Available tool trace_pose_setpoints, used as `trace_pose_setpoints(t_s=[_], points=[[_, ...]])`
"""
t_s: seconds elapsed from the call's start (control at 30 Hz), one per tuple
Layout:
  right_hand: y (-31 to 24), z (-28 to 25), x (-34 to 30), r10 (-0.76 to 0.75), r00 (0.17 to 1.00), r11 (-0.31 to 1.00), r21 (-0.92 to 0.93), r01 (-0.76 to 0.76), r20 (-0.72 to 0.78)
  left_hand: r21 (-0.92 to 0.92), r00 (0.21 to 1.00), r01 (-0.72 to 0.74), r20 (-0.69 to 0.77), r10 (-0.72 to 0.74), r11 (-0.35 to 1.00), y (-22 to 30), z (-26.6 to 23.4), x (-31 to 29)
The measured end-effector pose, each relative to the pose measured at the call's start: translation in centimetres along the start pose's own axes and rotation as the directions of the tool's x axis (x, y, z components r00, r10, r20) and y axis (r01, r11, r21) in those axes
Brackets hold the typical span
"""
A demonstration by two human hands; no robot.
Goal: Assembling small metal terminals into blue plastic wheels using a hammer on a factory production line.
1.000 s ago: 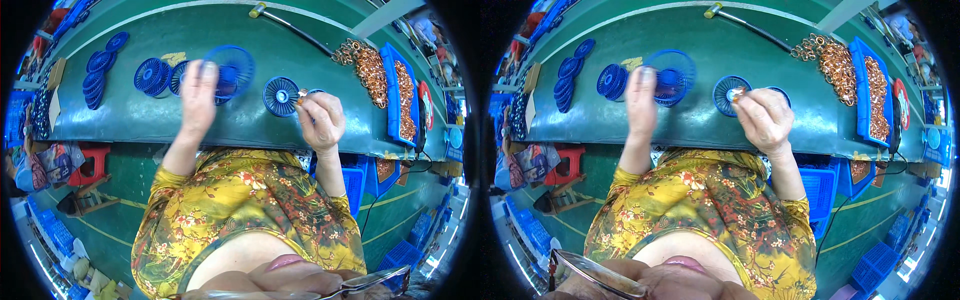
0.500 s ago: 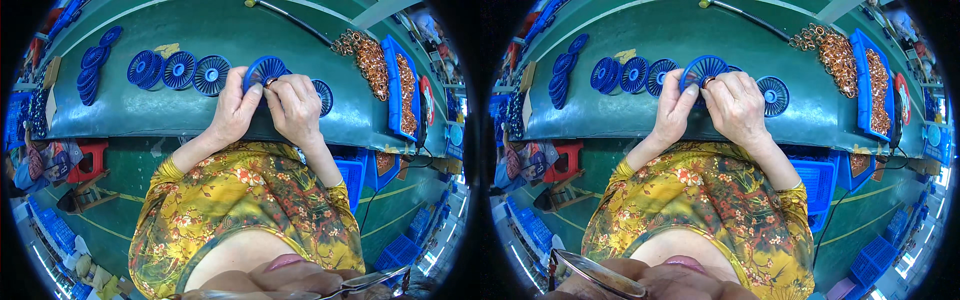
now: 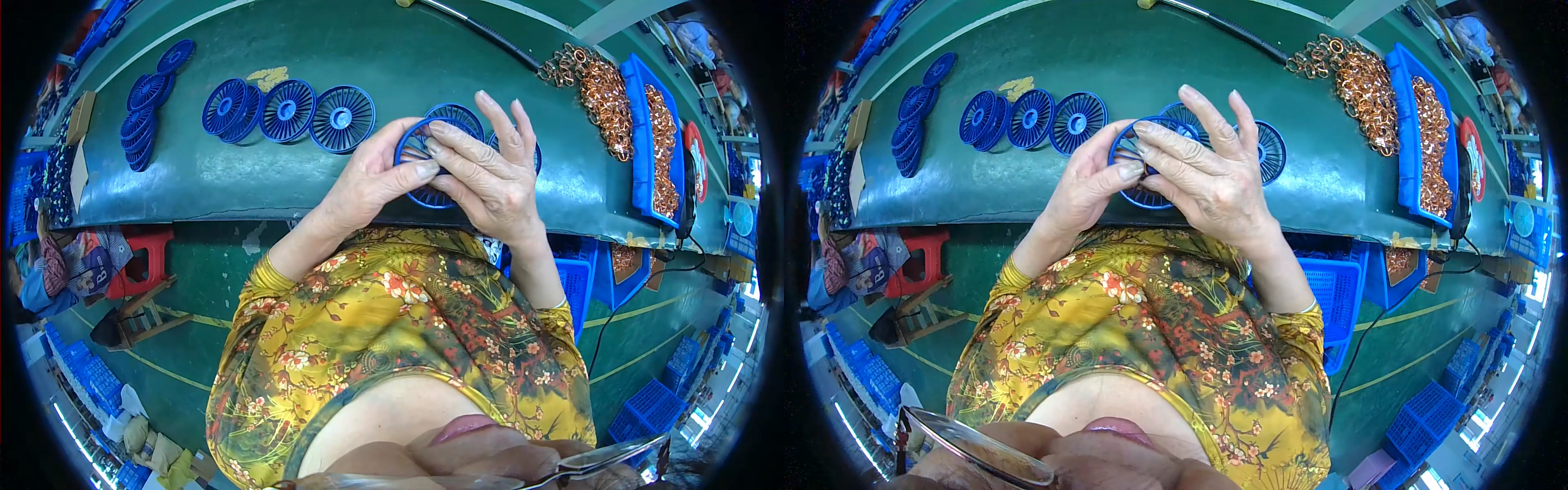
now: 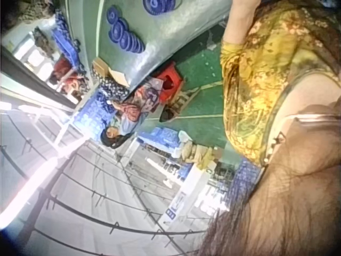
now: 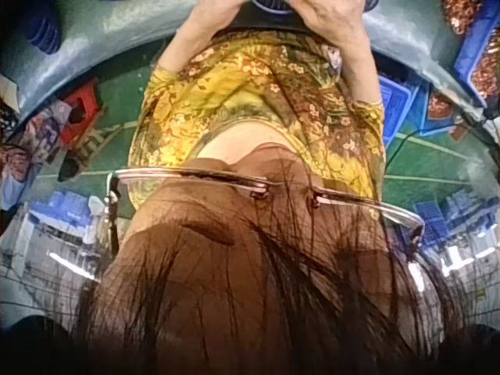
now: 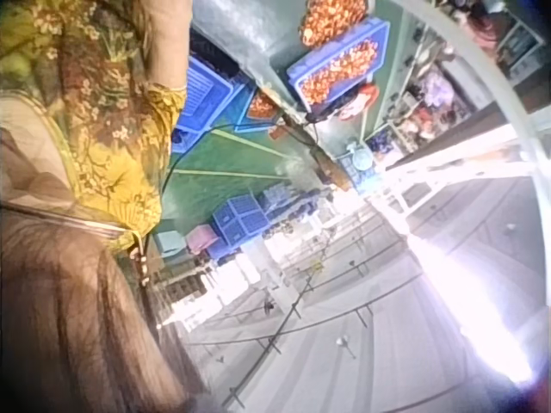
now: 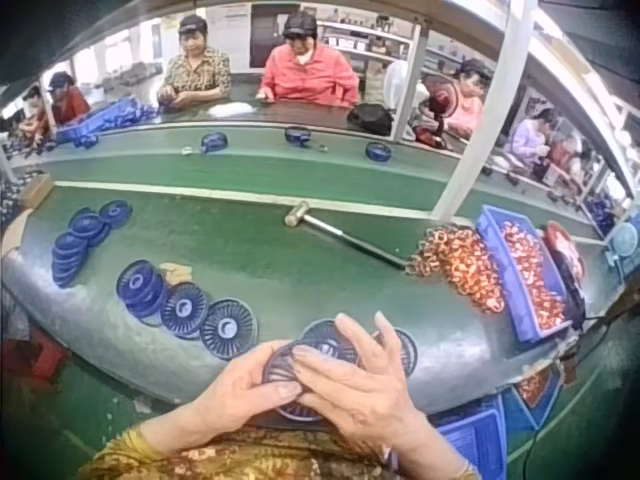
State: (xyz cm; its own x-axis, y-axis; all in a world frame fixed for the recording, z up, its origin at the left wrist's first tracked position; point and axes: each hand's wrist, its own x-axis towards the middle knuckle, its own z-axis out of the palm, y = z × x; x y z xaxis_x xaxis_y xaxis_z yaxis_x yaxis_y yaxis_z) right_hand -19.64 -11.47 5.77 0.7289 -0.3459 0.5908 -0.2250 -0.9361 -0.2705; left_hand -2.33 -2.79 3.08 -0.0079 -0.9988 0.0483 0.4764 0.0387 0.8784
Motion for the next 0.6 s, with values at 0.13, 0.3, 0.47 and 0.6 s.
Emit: trace_pose_setpoints(t_s=[0.13, 0.3, 0.47, 0.6], points=[[0.8, 0.2, -0.2, -0.015, 0.999, 0.999, 0.036, 0.013, 0.044, 0.131, 0.997, 0.024, -0.072, -0.015, 0.991, -0.6, 0.5, 0.0], [0.4, 1.9, -1.3, 0.448, 0.892, 0.49, 0.815, -0.309, 0.069, 0.35, 0.974, -0.126, -0.133, 0.182, 0.928, -1.4, 1.0, 0.2], [-0.2, 1.6, -1.0, 0.527, 0.785, 0.157, 0.87, -0.467, 0.326, 0.427, 0.982, -0.099, -0.104, 0.157, 0.899, -1.1, 1.0, -0.1], [-0.1, 2.4, -1.2, 0.575, 0.757, 0.196, 0.846, -0.496, 0.311, 0.442, 0.98, -0.117, -0.094, 0.176, 0.889, -1.5, 1.0, 0.0]])
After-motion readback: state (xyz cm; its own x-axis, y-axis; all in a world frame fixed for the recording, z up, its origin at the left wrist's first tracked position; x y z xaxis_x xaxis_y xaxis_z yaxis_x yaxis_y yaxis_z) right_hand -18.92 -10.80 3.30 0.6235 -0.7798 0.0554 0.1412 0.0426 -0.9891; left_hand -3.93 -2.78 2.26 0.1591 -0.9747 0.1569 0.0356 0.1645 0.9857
